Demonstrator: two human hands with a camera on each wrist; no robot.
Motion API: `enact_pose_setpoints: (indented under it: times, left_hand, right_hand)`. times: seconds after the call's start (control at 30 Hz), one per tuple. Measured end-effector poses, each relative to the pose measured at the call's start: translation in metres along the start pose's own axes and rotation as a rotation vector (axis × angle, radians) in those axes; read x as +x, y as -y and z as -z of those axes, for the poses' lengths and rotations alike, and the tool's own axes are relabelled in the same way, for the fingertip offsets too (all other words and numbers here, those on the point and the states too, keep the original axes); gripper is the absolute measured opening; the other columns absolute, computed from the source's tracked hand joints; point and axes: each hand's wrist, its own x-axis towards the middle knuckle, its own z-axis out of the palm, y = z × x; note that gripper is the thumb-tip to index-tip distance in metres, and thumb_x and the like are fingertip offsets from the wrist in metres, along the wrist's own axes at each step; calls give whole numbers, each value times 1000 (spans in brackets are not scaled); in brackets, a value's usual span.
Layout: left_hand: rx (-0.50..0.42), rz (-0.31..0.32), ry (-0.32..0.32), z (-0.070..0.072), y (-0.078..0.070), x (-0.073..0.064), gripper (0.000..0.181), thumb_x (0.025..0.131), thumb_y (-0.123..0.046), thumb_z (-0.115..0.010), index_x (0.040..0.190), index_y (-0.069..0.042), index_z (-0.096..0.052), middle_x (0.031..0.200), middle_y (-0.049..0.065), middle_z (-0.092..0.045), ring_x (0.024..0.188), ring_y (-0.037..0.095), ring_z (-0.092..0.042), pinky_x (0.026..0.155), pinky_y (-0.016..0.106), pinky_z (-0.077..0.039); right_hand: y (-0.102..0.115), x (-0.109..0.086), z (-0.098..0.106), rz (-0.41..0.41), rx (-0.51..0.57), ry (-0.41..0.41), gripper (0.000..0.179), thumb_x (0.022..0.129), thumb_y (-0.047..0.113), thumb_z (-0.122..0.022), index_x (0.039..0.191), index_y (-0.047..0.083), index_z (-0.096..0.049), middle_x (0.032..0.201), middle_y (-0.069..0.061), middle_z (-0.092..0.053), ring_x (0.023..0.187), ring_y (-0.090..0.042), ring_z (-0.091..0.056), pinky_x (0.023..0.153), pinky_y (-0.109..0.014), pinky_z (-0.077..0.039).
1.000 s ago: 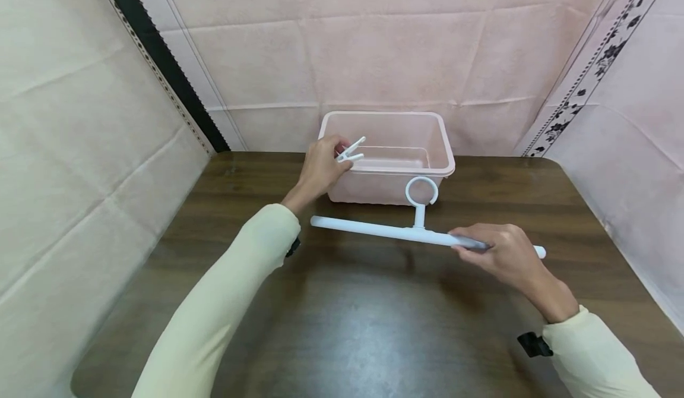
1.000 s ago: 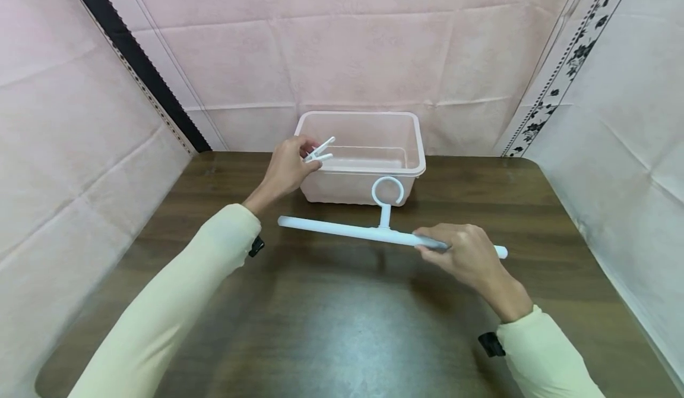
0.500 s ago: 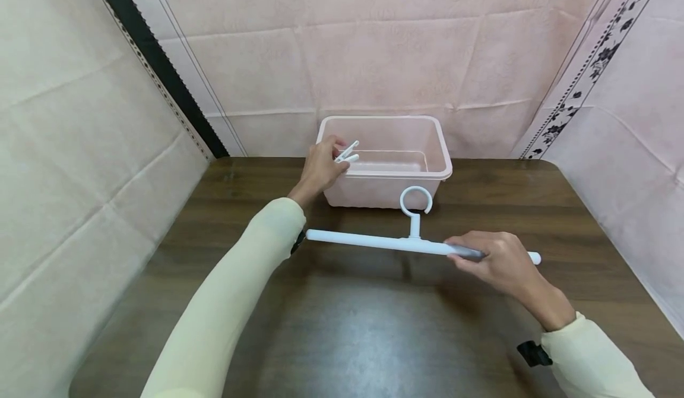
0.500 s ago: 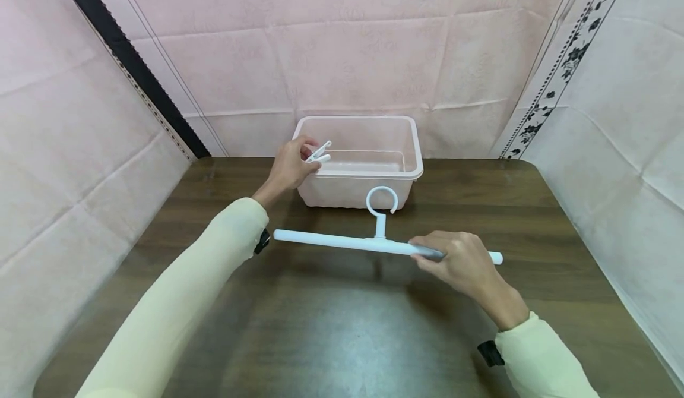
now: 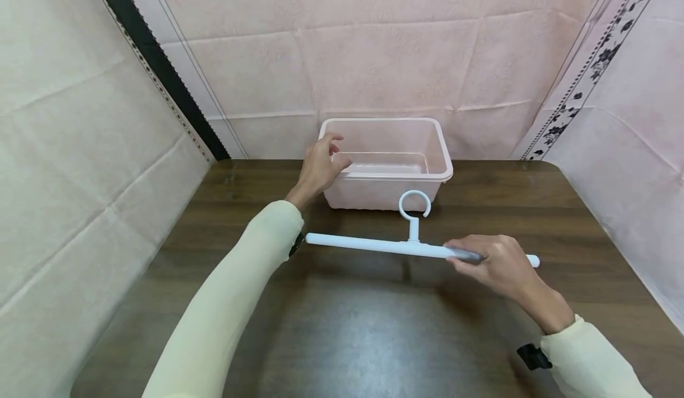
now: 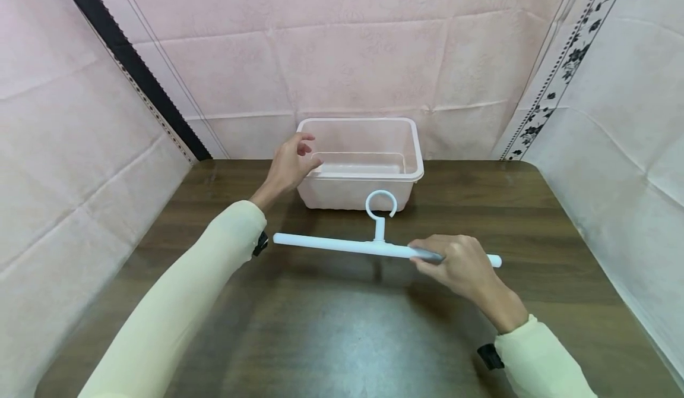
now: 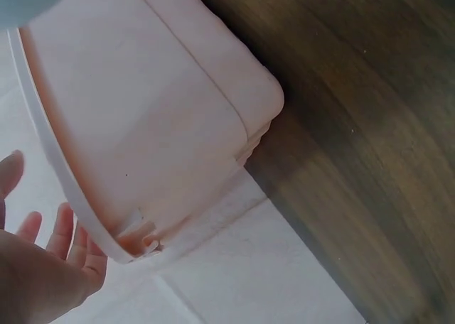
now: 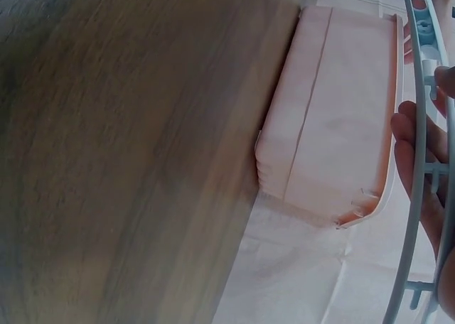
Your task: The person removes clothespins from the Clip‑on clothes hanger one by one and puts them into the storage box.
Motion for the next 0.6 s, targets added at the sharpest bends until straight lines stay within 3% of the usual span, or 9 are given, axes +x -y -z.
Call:
enact_pose_setpoints:
  times: [0.2, 0.3, 0.43, 0.6]
  left_hand:
    - [80, -128, 27, 6, -5, -7, 49, 92, -26, -72, 134, -6, -57, 131, 14, -59, 123, 28, -52, 101, 41, -41]
    - [120, -182, 64, 7, -7, -12, 50, 94, -29, -70, 136, -6, -56, 137, 12, -54, 129, 28, -46, 106, 41, -36]
    - [145, -216, 89, 9, -10, -20, 52, 94, -33, -70, 137, -8, -56, 139, 12, -50, 129, 29, -45, 105, 42, -36]
    - [184, -291, 55, 13, -15, -33, 52, 92, -33, -73, 134, -7, -57, 134, 13, -50, 126, 30, -45, 105, 43, -36]
  right_hand:
    - [1, 2, -3, 5, 7, -4, 20, 75, 13, -82, 95, 13, -79, 81, 6, -73, 60, -2, -60, 52, -22, -47]
    - [2, 1, -4, 12, 5, -6, 15, 84, 23, -79, 94, 12, -79, 81, 6, -73, 61, -2, -60, 52, -22, -47]
    - [3, -1, -6, 23, 6, -14, 26, 93, 37, -70, 94, 12, -79, 81, 6, -73, 62, -3, -62, 53, -24, -48]
    - [4, -2, -10, 25, 20, -7, 21, 91, 32, -73, 94, 12, -79, 82, 6, -73, 63, -4, -63, 54, -24, -49]
